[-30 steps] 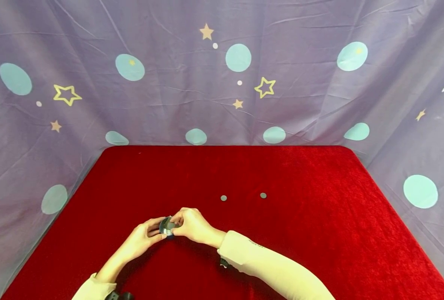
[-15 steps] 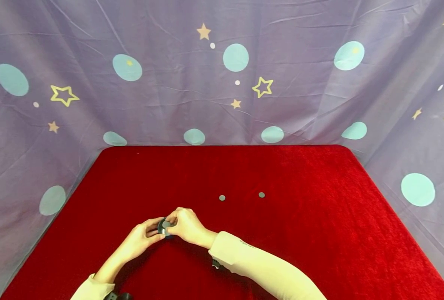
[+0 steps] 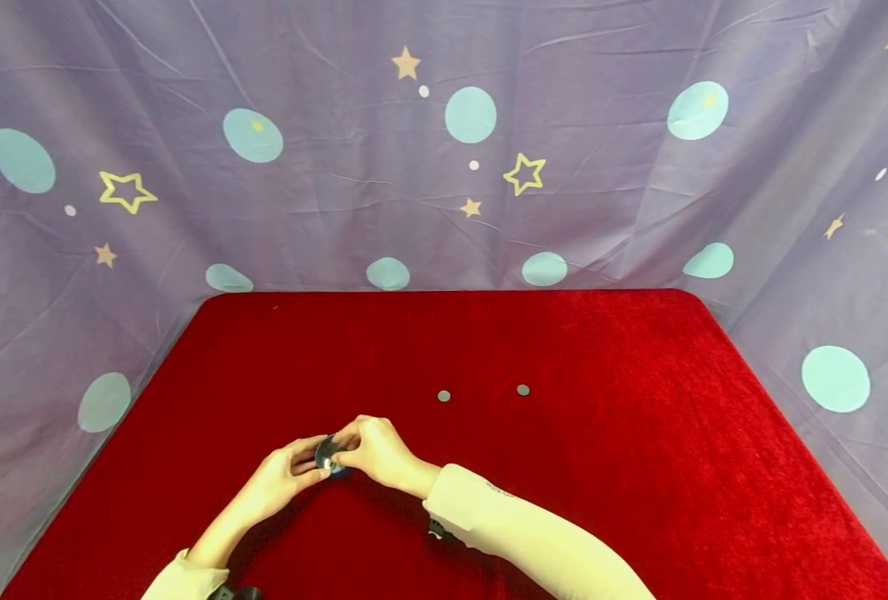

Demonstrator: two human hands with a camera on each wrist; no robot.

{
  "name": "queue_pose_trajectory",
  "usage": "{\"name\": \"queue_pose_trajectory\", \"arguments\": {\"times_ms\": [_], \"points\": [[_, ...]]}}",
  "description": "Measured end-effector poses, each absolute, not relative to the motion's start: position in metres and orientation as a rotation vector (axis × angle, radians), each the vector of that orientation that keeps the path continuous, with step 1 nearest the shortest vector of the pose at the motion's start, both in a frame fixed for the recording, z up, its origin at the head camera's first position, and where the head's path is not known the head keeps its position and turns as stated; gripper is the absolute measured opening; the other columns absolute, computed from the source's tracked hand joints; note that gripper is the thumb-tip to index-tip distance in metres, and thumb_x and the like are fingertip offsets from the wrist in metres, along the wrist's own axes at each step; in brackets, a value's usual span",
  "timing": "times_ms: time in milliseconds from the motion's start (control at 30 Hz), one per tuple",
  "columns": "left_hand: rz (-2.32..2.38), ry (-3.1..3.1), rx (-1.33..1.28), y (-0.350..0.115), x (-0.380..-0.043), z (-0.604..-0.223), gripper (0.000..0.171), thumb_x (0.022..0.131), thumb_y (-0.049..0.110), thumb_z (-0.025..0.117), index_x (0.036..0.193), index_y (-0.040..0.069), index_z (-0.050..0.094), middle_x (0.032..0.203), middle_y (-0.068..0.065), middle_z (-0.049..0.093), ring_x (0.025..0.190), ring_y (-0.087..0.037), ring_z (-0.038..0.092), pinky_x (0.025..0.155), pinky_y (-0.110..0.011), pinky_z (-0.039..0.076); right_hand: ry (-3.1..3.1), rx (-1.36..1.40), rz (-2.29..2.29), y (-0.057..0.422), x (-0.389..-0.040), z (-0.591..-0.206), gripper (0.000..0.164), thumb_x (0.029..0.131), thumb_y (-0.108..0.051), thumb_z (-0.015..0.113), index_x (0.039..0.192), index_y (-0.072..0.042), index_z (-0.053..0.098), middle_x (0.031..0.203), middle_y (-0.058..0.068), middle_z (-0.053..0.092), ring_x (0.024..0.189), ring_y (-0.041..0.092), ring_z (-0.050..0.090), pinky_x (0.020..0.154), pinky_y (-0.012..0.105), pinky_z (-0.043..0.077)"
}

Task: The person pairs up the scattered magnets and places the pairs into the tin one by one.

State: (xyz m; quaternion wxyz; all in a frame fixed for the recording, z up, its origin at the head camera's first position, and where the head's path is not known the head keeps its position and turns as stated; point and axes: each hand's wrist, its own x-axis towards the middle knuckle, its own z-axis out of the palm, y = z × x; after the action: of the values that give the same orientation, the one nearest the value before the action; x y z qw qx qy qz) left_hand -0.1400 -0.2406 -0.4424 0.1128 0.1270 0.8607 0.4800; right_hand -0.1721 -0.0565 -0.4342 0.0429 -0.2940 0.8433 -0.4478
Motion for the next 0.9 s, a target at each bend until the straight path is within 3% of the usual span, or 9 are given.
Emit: {"name": "queue_pose_trajectory", "arguments": {"times_ms": [333, 900], "points": [[1.377, 2.57, 0.336, -0.241, -0.138, -0.439, 0.057, 0.081, 0.017, 0.064, 0.124, -0.012, 0.039, 0.115, -0.032, 0.049, 0.101, -0.037, 0.055, 0.078, -0.029, 0.049, 2.503, -0.932, -1.415, -0.038, -0.173, -0.433, 0.015, 0.076, -0.009, 0.069, 0.089, -0.002, 0.068, 0.081, 0.0, 0.062, 0.068, -0.003, 0.054, 0.059, 0.009, 0.044], [1.304, 2.817, 0.318, -0.236, -0.135, -0.429, 0.036, 0.082, 0.014, 0.063, 0.113, -0.003, 0.054, 0.107, -0.018, 0.058, 0.094, -0.028, 0.059, 0.076, -0.032, 0.05, 2.518, -0.908, -1.323, 0.011, -0.178, -0.429, 0.017, 0.078, -0.009, 0.067, 0.093, -0.002, 0.067, 0.083, 0.004, 0.063, 0.07, 0.004, 0.056, 0.06, 0.014, 0.044]]}}
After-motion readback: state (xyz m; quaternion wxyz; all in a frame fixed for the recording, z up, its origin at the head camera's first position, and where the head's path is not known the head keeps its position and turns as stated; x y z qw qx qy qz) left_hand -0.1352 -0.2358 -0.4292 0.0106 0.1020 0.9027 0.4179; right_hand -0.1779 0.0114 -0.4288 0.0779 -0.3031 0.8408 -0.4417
